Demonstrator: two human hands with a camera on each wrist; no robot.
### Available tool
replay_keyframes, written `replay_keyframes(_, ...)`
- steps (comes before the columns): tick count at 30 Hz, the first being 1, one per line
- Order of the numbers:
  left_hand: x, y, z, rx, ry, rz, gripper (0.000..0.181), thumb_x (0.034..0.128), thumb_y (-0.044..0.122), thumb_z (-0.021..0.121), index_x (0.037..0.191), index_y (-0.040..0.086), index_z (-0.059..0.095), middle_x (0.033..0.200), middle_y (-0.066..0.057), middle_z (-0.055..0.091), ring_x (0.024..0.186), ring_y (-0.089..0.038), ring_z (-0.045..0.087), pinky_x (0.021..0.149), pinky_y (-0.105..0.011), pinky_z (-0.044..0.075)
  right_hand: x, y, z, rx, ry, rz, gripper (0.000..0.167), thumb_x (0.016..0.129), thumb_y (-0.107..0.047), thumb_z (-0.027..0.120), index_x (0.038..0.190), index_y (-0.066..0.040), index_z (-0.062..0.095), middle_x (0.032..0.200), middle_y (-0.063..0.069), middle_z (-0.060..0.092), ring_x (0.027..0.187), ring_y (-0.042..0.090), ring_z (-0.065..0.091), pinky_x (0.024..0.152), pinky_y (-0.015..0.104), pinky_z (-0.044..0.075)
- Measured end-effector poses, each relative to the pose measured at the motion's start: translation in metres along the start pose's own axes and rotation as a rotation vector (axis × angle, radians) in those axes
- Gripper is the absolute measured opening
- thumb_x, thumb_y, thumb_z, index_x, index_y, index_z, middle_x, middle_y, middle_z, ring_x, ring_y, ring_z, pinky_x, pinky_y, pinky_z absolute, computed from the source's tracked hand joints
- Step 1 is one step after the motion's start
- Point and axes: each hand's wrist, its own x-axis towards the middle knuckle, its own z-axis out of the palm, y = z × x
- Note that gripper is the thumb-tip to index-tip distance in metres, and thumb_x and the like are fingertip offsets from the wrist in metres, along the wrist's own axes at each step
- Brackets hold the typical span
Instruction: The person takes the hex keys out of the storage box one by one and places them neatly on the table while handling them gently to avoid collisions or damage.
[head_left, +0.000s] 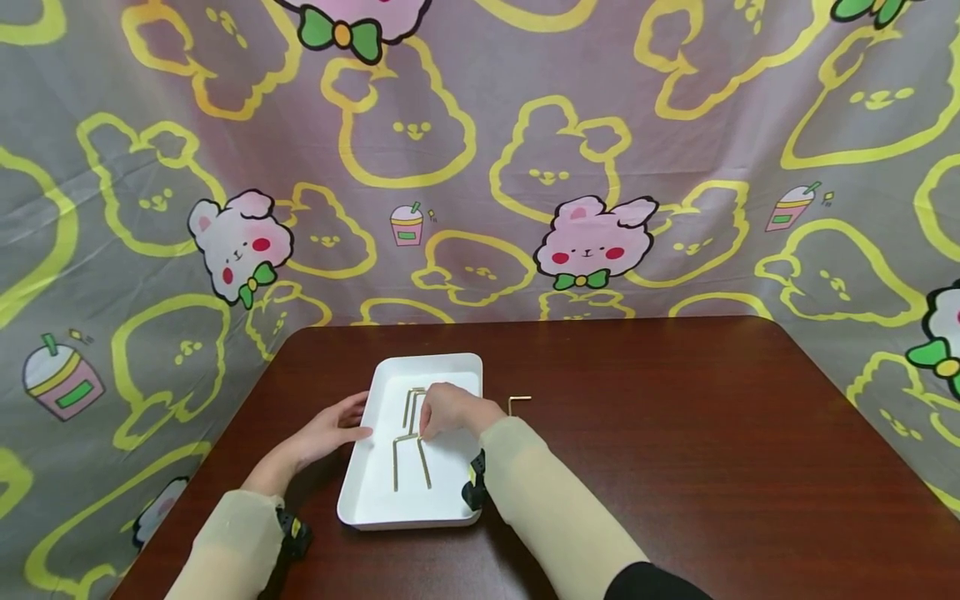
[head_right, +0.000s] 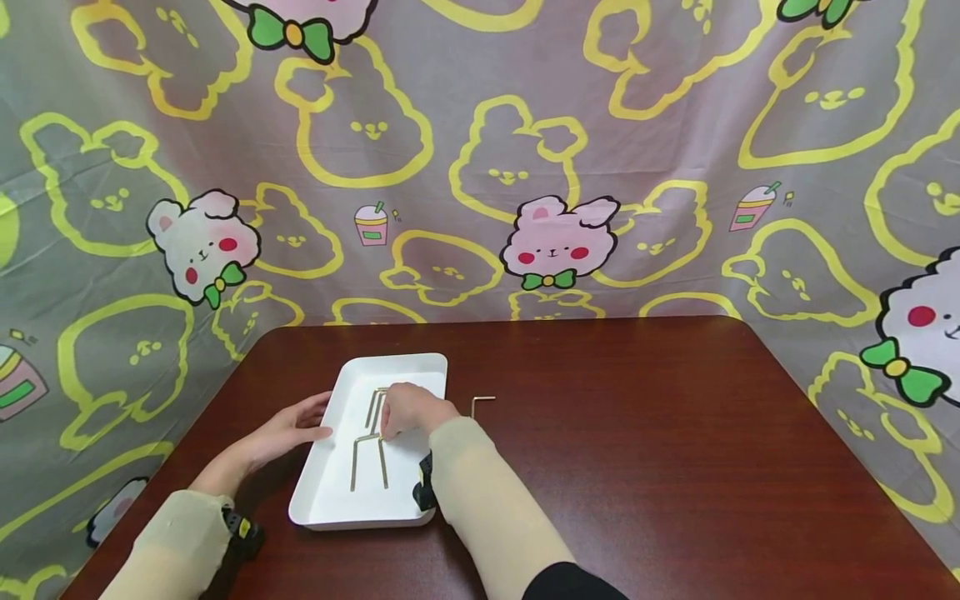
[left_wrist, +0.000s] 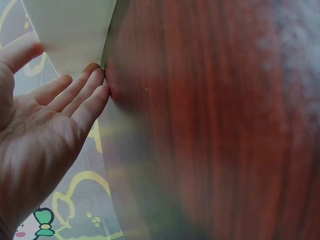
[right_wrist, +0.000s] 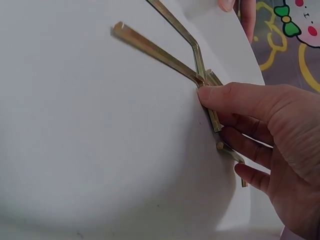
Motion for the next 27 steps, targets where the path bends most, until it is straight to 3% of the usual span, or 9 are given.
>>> replay_keyframes(13, 0.0009, 0.0033, 0.0005, 0.003, -0.002, -0.008, 0.072, 0.0922, 0.017, 0.067, 0.148, -0.005, 0.028, 0.137, -0.029, 0.046, 0.126, -0.044, 0.043, 0.102, -0.057, 0.034, -0.0028, -0.0002, -0.0045, -0.061, 0.01, 0.0, 0.008, 0.077, -0.014, 0.077, 0.07, -0.016, 0.074, 0.064, -0.013, 0.058, 0.061, 0.007, 0.047, 0.056, 0.019, 0.038)
replay_keyframes(23, -0.0029, 0.0054, 0.0014, 0.003, -0.004, -0.006, 0.072, 0.0926, 0.017, 0.067, 0.148, -0.006, 0.028, 0.138, -0.03, 0.046, 0.125, -0.044, 0.043, 0.102, -0.056, 0.035, -0.0008, 0.0004, -0.003, -0.022, 0.025, -0.022, 0.013, 0.076, -0.013, 0.079, 0.066, -0.018, 0.072, 0.062, -0.013, 0.059, 0.061, 0.006, 0.047, 0.056, 0.019, 0.038)
replay_keyframes(27, -0.004, 0.0066, 0.0017, -0.001, -0.006, -0.007, 0.072, 0.0924, 0.017, 0.067, 0.148, -0.006, 0.028, 0.138, -0.029, 0.045, 0.126, -0.044, 0.043, 0.102, -0.056, 0.036, 0.0, -0.0001, -0.005, 0.062, 0.031, -0.054, 0.015, 0.077, -0.009, 0.078, 0.066, -0.016, 0.072, 0.061, -0.012, 0.059, 0.058, 0.006, 0.047, 0.055, 0.019, 0.039)
